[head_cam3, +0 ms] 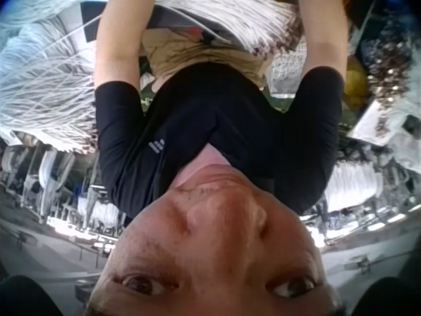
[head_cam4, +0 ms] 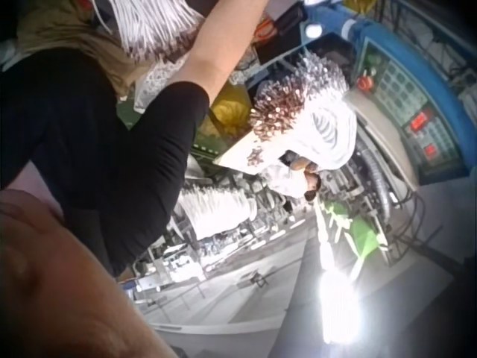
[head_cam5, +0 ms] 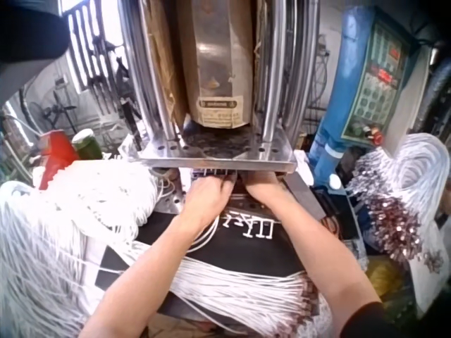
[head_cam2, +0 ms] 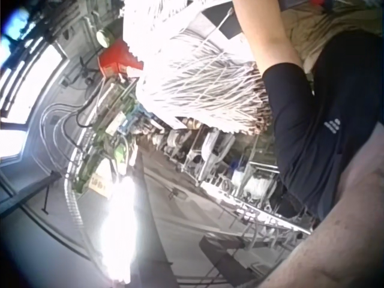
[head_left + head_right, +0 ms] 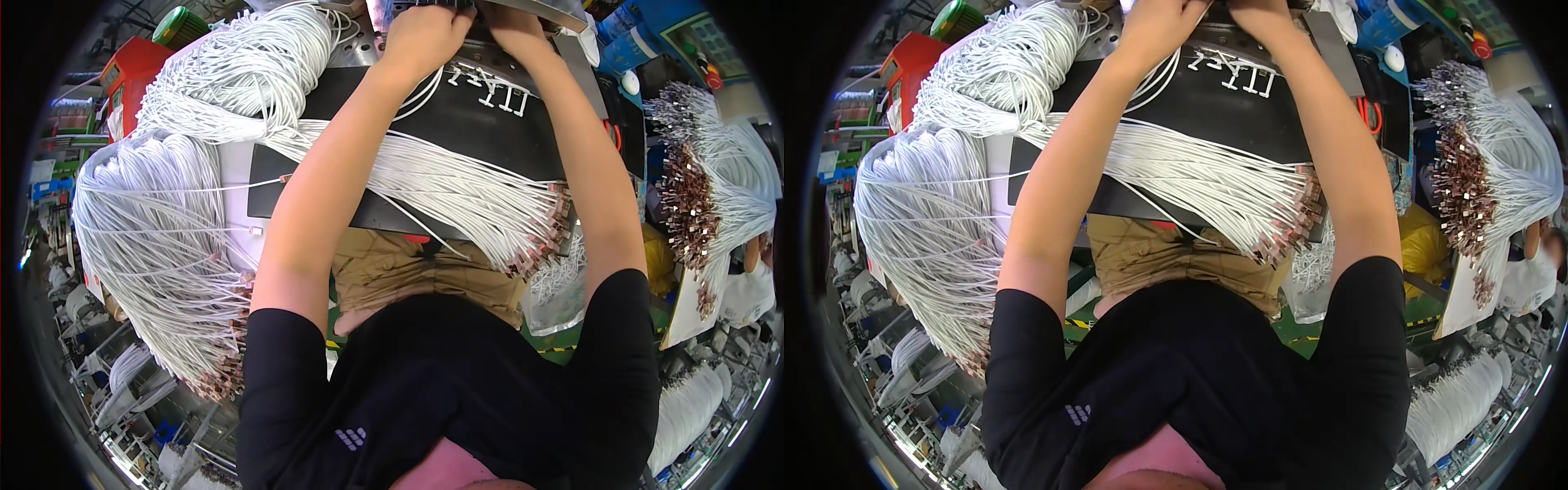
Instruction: Sorting and arranging bundles of white wires into a fixture at an assembly station.
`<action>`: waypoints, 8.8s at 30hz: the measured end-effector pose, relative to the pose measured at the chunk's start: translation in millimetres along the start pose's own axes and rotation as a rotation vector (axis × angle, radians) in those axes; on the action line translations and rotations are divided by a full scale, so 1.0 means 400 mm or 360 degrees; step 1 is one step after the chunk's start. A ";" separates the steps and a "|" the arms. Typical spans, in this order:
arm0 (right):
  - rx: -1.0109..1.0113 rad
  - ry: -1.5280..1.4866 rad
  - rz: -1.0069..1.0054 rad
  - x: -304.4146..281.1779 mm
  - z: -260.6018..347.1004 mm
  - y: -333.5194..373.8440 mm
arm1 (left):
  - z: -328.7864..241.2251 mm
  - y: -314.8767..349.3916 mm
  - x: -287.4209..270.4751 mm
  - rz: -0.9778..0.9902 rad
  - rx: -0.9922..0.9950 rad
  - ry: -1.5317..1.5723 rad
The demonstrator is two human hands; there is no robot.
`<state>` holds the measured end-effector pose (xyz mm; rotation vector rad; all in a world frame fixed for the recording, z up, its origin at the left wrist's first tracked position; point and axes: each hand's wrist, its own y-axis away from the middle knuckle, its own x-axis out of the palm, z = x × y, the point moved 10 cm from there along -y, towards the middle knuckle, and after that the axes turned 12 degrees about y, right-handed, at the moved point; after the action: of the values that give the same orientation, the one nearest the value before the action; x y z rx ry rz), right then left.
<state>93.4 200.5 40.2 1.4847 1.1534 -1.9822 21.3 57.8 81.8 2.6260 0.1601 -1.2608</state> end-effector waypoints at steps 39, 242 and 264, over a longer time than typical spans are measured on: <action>0.1366 -0.0984 0.0622 0.010 0.197 1.264 | 0.665 0.769 0.386 -0.1068 -0.0860 0.2455; 0.0622 -0.1329 0.0448 -0.102 0.056 0.466 | 0.054 0.190 0.303 0.0406 -0.0365 0.1700; 0.0529 -0.1305 0.0480 -0.115 0.054 0.468 | 0.103 0.187 0.285 0.0535 -0.0360 0.1385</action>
<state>233.4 68.5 15.3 0.7390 0.2512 -2.2682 75.7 -24.8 -20.6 2.6501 -0.0073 0.0481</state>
